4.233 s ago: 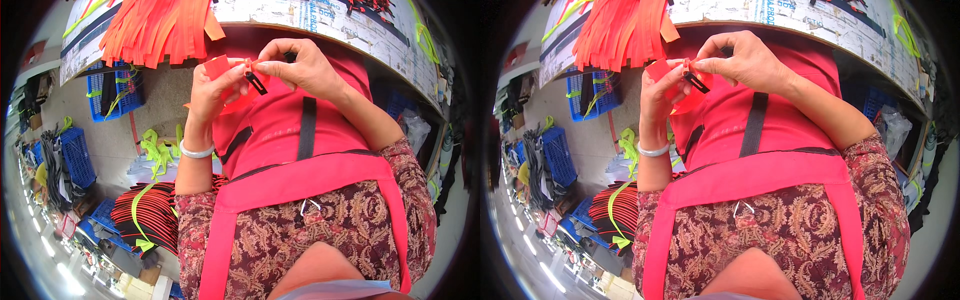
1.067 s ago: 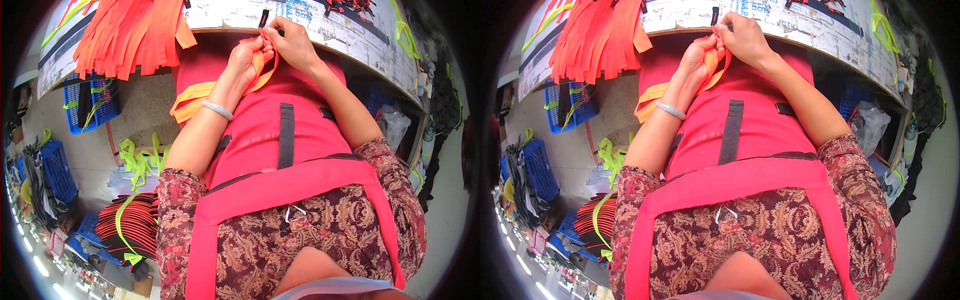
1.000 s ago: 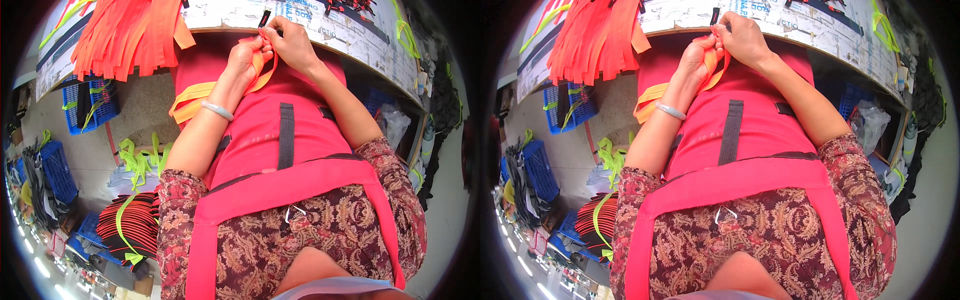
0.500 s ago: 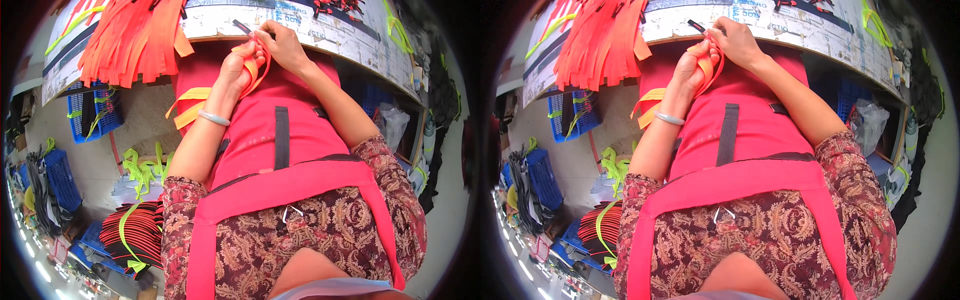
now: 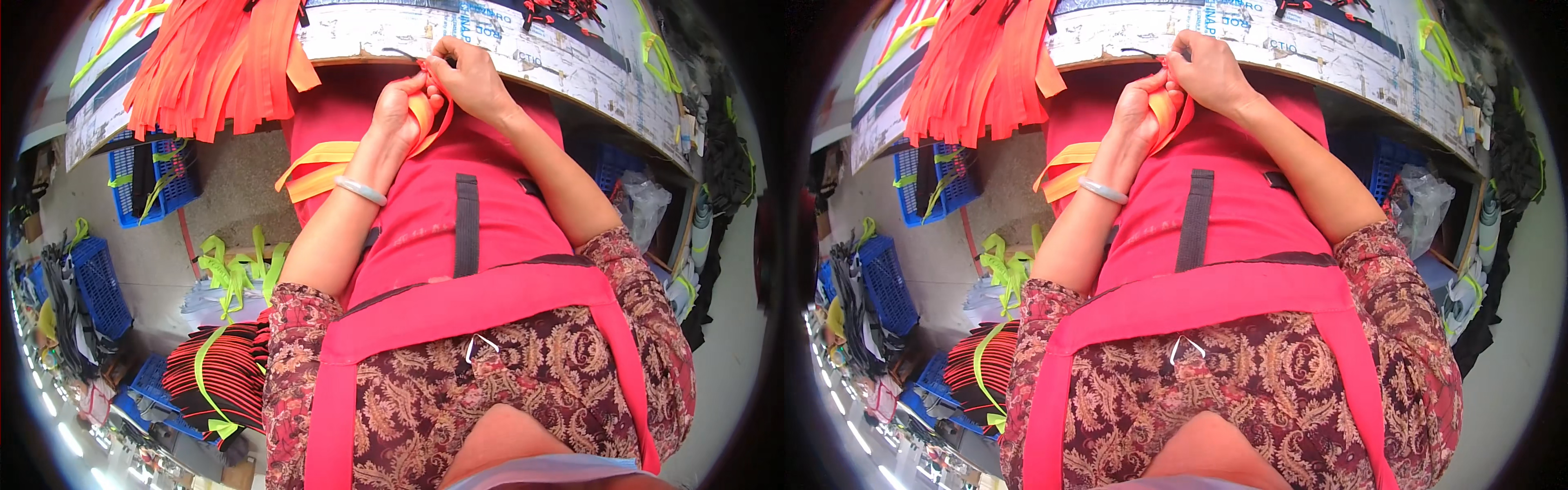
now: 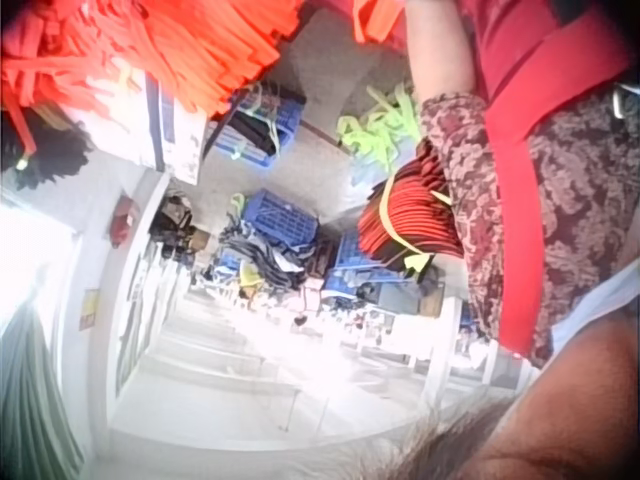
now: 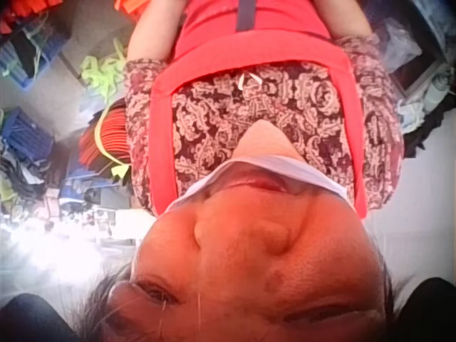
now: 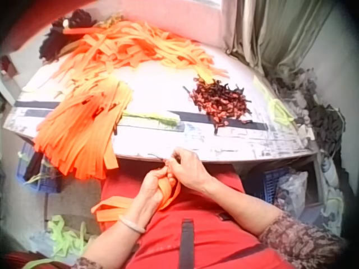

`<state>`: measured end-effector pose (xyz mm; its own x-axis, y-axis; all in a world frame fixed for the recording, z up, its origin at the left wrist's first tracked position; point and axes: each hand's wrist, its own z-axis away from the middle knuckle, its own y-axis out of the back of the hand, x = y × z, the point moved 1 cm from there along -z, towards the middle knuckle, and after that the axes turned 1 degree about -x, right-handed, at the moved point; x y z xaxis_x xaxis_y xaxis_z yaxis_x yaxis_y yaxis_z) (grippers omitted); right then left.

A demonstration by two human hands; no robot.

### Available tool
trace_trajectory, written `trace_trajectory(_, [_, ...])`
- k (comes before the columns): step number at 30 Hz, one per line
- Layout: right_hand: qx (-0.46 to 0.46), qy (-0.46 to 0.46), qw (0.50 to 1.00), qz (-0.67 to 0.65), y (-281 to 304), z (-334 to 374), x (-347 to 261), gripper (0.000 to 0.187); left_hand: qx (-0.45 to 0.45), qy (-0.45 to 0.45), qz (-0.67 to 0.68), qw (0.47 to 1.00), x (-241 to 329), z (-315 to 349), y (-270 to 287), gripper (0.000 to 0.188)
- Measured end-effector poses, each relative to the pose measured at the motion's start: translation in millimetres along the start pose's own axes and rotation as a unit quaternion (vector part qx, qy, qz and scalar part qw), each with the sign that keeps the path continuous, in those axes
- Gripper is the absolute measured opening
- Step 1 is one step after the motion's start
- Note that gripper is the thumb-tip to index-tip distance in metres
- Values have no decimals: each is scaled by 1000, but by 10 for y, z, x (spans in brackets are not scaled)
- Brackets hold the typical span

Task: Manually attaching clips to strips of fabric on a workbench.

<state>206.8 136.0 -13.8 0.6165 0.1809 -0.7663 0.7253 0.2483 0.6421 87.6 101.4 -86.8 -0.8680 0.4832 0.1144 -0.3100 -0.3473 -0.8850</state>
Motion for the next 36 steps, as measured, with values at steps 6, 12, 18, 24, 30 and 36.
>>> trace_trajectory(6, [26,2,999,-29,-73,19,7,13,-23,32,52,998,1,-20,23,12])
trace_trajectory(12, [91,60,994,19,-228,74,-9,7,-5,45,83,995,24,-21,-5,12])
trace_trajectory(18, [43,104,993,-39,-93,-39,47,15,12,-11,16,1000,68,65,-72,11])
trace_trajectory(24, [-75,-62,971,-219,406,215,-337,22,29,-323,-429,843,302,943,-641,6])
trace_trajectory(30, [-88,110,959,-246,254,429,-635,19,-3,-433,-529,729,366,1144,-654,5])
trace_trajectory(36, [-53,182,955,-228,246,439,-704,18,6,-381,-490,784,314,1269,-781,3])
